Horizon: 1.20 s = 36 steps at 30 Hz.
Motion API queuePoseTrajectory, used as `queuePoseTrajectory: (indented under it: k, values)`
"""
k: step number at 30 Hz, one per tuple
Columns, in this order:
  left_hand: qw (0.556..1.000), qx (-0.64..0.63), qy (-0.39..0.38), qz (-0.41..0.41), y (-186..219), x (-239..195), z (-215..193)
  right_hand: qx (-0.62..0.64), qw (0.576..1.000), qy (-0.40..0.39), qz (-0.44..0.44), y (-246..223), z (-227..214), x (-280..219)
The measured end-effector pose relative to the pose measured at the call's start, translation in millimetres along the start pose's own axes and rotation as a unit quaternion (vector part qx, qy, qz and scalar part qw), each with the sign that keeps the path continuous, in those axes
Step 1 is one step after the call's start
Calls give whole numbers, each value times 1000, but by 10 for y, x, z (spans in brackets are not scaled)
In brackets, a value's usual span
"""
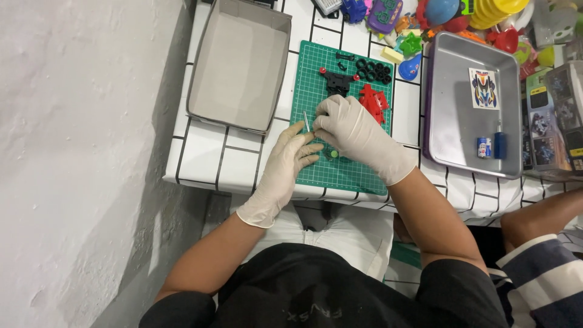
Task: Assembling the internal mechanical components of a motorized toy car chassis on a hobbyist cutting mat.
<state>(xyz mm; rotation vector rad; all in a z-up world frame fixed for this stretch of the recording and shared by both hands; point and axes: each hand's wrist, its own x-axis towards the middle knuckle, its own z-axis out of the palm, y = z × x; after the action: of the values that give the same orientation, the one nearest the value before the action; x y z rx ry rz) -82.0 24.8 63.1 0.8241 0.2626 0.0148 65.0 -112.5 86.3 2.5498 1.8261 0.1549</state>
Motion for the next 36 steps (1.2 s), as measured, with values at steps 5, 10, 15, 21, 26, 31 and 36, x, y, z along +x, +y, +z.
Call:
queuePoseTrajectory:
  k: [5,10,15,21,26,31,36]
  values:
    - [1000,4,5,1,1,-15,12,-1,1000,10,7,-18,18,-21]
    - [1000,15,11,0,38,-36,63,4,1000,22,18,-35,17,-49]
    - [1000,23,14,2,104,-85,131,103,991,75,32,-41,7,-102]
    - [999,45,12,2,96,-88,133,287,905,254,182,323,-220,-344]
    - [992,119,42,8,189,-172,281,382,777,408,290,880,-236,-447]
    - [984,167,47,28,167,-187,339,347,713,466,393,1390,339,-428]
    - [968,231,43,84,161,-172,411,283,714,423,482,1506,555,-439]
